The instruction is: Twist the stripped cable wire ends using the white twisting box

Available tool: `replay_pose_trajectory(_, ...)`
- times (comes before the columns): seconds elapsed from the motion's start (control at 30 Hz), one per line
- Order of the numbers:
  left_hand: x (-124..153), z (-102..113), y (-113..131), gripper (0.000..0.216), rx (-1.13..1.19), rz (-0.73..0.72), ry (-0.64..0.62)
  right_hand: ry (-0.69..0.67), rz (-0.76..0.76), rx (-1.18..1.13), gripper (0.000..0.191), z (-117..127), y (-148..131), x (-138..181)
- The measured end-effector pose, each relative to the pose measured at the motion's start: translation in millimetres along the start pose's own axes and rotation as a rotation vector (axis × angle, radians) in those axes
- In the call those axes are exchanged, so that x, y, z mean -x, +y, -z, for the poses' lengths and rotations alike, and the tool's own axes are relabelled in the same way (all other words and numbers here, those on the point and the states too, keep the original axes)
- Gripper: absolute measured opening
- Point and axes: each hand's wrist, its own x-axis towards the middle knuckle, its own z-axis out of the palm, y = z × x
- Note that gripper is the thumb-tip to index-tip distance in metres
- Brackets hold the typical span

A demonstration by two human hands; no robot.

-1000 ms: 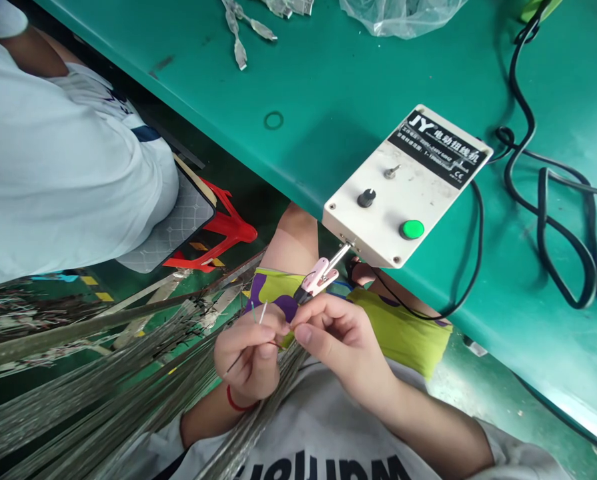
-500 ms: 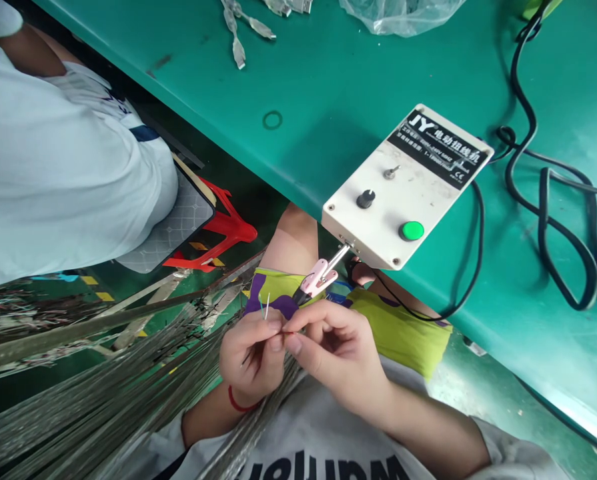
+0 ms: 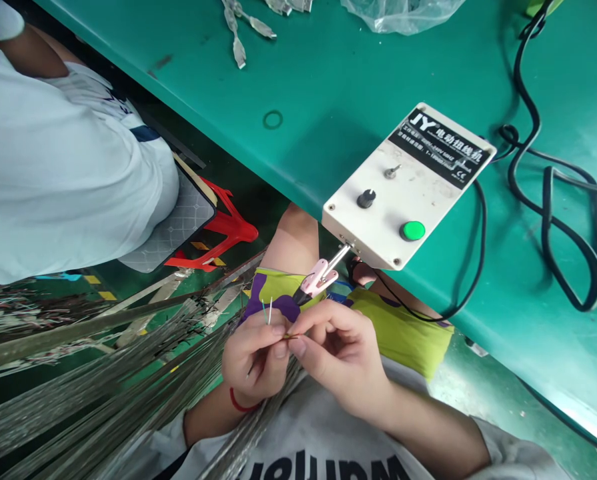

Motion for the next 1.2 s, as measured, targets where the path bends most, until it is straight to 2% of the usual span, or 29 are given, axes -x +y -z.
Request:
replay_pose_trajectory(0.23,-3,-1,-1,0.017,0.021,-0.016,-0.006,-0.003,-0.010,-0.029,0.005,2,4,1)
replay_pose_trajectory(0.47,-7,2,3,0.005,-0.026,-0.057,-0.037,-0.006,0.018,-0.025,0.014,11,15,7)
replay_pose_trajectory(0.53,-8,1,3,0.003,-0.020,-0.053,-0.007,-0.002,-0.006,-0.049,0.020,14,18,5)
replay_pose_trajectory(0.67,-10,-2,4,0.009,-0.041,-0.039,0.047,-0.003,-0.026,-0.125,0.049,13,18,-11)
replay_pose_trajectory(0.73,-12,-2,3,0.012,-0.066,-0.037,0.053,0.025,-0.038,-0.133,0.057,12,17,-21)
replay_pose_trajectory(0.93,-15,-2,1,0.011,-0.093,-0.023,0.060,0.130,-0.079,-0.187,0.047,12,11,-38)
replay_pose_trajectory(1.2,-14,-2,1,0.022,-0.093,0.008,0.029,0.043,-0.163,-0.287,0.047,14,8,-42)
